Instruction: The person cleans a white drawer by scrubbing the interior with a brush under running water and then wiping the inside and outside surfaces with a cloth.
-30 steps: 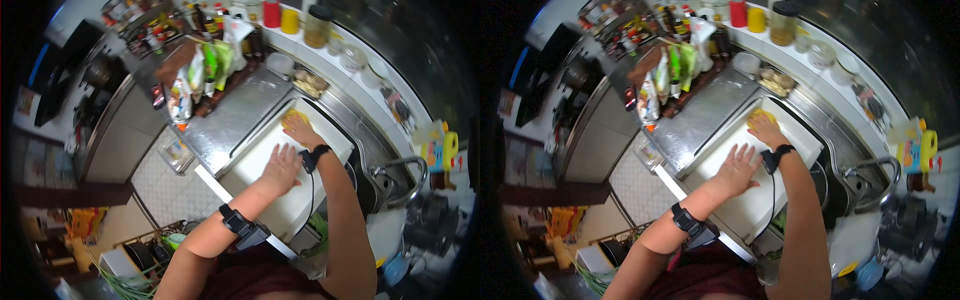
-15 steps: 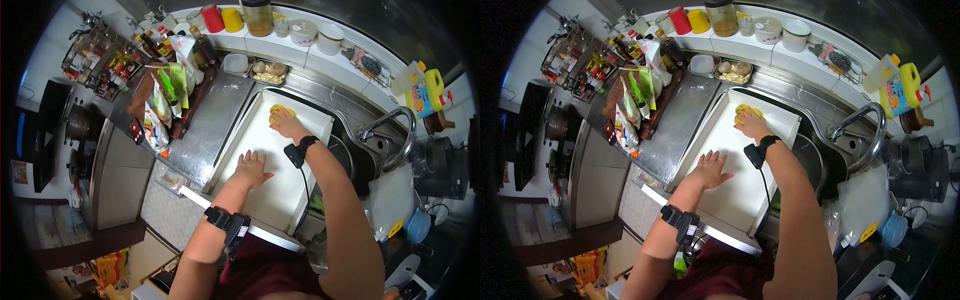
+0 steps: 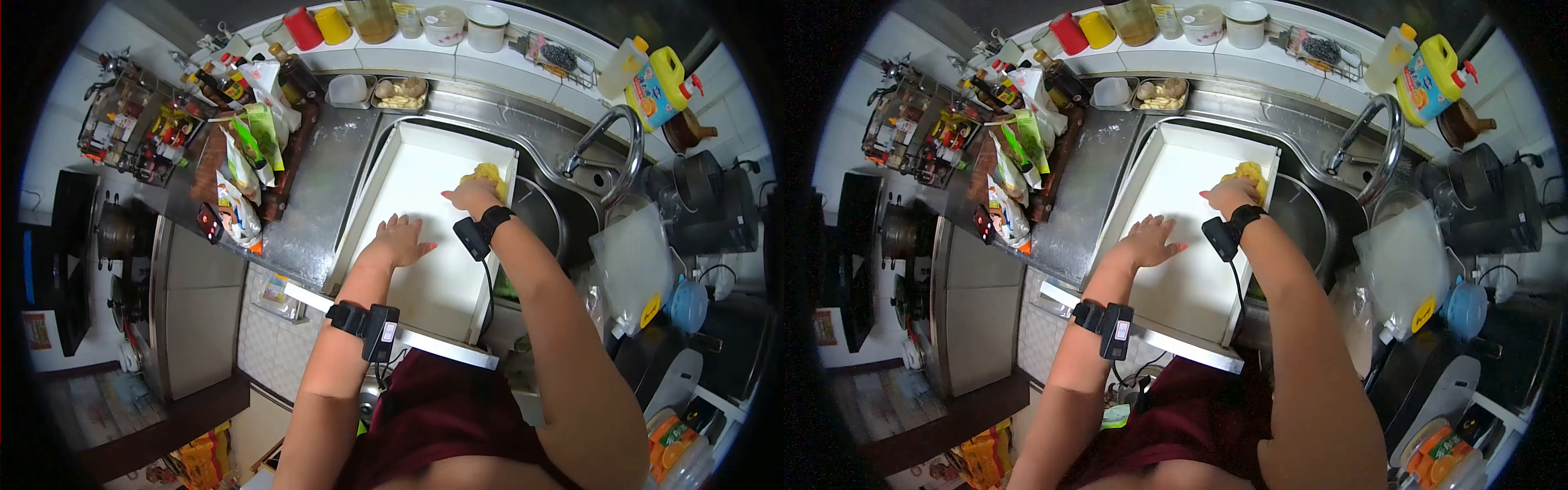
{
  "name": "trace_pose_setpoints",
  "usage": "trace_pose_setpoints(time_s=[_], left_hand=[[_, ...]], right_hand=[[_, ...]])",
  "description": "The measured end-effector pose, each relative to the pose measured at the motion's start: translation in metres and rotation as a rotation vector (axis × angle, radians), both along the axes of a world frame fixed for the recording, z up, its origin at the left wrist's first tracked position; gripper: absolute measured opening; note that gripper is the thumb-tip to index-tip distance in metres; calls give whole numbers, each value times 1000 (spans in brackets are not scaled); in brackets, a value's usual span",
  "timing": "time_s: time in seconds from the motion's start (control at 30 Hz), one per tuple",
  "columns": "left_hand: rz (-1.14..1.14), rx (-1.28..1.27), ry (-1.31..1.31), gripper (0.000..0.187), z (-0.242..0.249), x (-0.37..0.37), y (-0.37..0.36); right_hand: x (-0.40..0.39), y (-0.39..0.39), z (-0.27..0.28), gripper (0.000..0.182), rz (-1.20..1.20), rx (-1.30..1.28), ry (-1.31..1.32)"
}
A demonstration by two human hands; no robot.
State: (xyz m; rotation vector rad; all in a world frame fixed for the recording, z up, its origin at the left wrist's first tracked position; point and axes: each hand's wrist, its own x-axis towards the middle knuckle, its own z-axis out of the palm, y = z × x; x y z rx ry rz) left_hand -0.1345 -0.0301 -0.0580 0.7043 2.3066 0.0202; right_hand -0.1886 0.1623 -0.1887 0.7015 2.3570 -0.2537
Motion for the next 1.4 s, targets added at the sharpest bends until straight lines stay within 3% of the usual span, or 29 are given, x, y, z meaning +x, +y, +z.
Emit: trace_pose_setpoints(time_s=[0.07, 0.17, 0.23, 0.33, 0.43, 0.53, 0.6, 0.67, 0.7, 0.73, 0.87, 0.97, 1.03, 1.3, 1.4], left_hand=[[-12, 28, 12, 69, -1, 0, 1], [-47, 41, 8, 70, 4, -3, 6], [-56, 44, 5, 70, 4, -1, 6], [-55, 54, 14, 70, 3, 2, 5], [-58, 21, 8, 69, 4, 3, 5], [-47, 40, -15, 67, 3, 3, 7], [-44, 24, -30, 65, 1, 5, 6], [-48, -27, -25, 63, 3, 4, 6], [-44, -22, -18, 61, 2, 2, 6], [-38, -16, -13, 59, -1, 1, 6], [-30, -8, 4, 53, -3, 0, 6], [-21, 13, 3, 52, -2, -1, 8], [-28, -9, -10, 52, 0, -2, 10], [-54, -16, 24, 52, -7, -4, 7], [-71, -14, 33, 54, -6, -4, 7]], right_hand=[[9, 0, -29, 104, 71, -105, -58], [67, -33, 37, 103, 293, -23, -94], [97, -45, 6, 101, 524, -83, -103], [138, -63, 67, 98, 728, -198, -240], [146, -59, 62, 96, 769, -225, -213], [105, -47, 56, 96, 609, -327, -183], [71, -36, 49, 97, 275, -260, -189], [43, -16, 49, 96, 261, -164, -85], [20, 1, -2, 94, 353, -78, -25], [8, 7, -4, 94, 287, -120, 25], [12, -9, 36, 95, 246, -247, 34], [49, -36, 43, 96, 596, -245, -38], [82, -53, 61, 99, 819, -304, -220], [140, -42, 79, 94, 1412, -555, -279], [143, -31, 66, 67, 1304, -549, 143]])
